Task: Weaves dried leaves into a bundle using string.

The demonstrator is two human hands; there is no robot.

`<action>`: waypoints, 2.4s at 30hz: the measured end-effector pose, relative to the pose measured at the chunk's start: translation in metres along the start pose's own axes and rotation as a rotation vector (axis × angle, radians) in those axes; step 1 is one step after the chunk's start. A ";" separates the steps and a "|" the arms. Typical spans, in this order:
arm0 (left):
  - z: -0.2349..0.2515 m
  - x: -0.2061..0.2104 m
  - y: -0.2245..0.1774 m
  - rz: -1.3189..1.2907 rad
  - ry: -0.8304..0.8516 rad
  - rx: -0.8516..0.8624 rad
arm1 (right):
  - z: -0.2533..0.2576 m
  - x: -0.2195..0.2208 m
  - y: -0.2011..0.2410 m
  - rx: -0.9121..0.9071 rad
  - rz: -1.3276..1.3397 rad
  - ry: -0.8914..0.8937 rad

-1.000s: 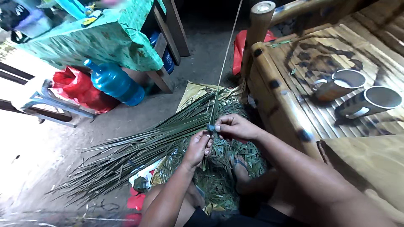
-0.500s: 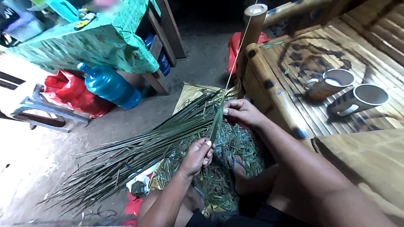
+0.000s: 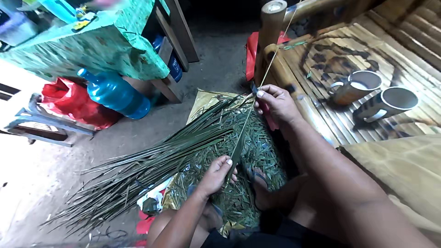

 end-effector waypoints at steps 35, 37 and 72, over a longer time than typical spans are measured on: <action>0.009 -0.022 -0.020 -0.337 -0.152 0.116 | -0.066 0.094 -0.053 0.229 -0.086 0.661; 0.009 -0.025 -0.021 -0.353 -0.150 0.134 | -0.069 0.100 -0.057 0.242 -0.052 0.706; 0.007 -0.008 -0.008 -0.161 -0.199 0.073 | -0.038 0.050 -0.032 0.277 -0.174 0.322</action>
Point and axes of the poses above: each hand's wrist, its own z-axis towards the middle knuckle, its own x-axis out of the palm, y = z × x, the point moved 7 cm from there along z, towards the middle knuckle, and after that the axes turned 3 degrees about z, right-handed, at the moved point
